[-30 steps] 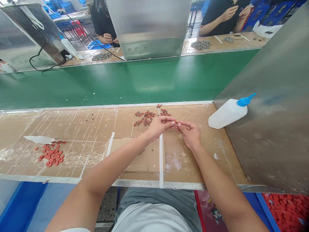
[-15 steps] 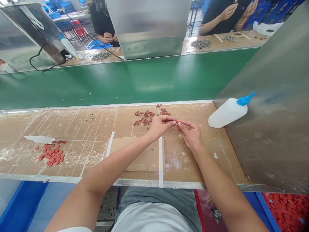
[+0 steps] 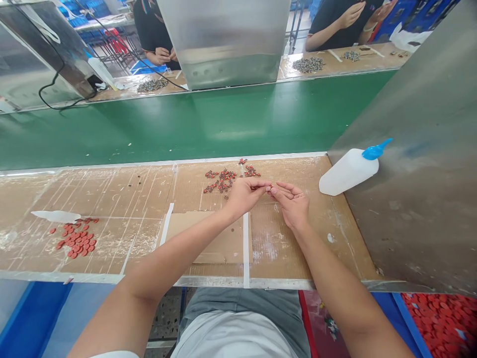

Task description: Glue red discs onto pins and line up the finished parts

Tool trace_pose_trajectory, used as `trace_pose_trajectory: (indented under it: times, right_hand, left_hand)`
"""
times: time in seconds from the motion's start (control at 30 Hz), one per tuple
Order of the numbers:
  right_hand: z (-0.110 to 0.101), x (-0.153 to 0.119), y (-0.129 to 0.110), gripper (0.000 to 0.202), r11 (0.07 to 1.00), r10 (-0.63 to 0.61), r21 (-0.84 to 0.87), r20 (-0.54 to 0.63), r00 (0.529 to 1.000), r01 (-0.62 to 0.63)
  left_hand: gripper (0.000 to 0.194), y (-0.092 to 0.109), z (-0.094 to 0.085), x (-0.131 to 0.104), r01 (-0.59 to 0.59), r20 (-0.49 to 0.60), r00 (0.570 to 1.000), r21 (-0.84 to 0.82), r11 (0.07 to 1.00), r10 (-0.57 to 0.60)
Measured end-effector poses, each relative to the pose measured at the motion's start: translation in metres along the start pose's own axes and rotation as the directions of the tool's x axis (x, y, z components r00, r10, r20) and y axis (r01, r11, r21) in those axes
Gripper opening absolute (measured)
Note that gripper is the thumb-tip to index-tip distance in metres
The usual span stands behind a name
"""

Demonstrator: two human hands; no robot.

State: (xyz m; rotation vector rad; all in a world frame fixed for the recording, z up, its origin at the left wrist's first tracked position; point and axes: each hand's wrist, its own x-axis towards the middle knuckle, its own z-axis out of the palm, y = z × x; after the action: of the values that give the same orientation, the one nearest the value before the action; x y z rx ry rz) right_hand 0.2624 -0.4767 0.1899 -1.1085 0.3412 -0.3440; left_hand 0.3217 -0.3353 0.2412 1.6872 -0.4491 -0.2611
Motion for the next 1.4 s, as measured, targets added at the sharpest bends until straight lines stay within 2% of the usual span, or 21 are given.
trace_pose_trajectory:
  times: [0.13, 0.37, 0.57, 0.9, 1.4]
  right_hand:
    - [-0.0017, -0.0009, -0.0013, 0.050, 1.000, -0.001, 0.000, 0.016, 1.000, 0.001]
    - [-0.0021, -0.0014, -0.0022, 0.053, 1.000, 0.019, -0.001, 0.026, 0.999, -0.018]
    - [-0.0009, 0.0000, -0.0036, 0.055, 0.999, 0.035, 0.018, 0.024, 0.999, -0.035]
    - [0.0001, -0.0013, -0.0056, 0.045, 0.998, 0.043, 0.048, 0.097, 0.994, -0.048]
    - [-0.0010, 0.0007, -0.0044, 0.044, 0.997, 0.064, 0.041, 0.062, 0.996, -0.067]
  left_hand:
    - [0.012, 0.0051, -0.0031, 0.0004, 0.013, 0.035, 0.999, 0.040, 0.999, -0.015]
    - [0.013, 0.0066, -0.0085, 0.0035, -0.038, 0.090, 0.996, 0.101, 0.994, 0.029]
    - [0.016, 0.0032, -0.0074, 0.0041, -0.100, 0.084, 0.992, 0.061, 0.993, 0.094]
    - [0.018, 0.0020, -0.0082, 0.0077, -0.056, 0.078, 0.995, 0.014, 0.998, 0.054]
    - [0.015, 0.0000, -0.0097, 0.0085, -0.001, 0.092, 0.996, -0.064, 0.998, 0.007]
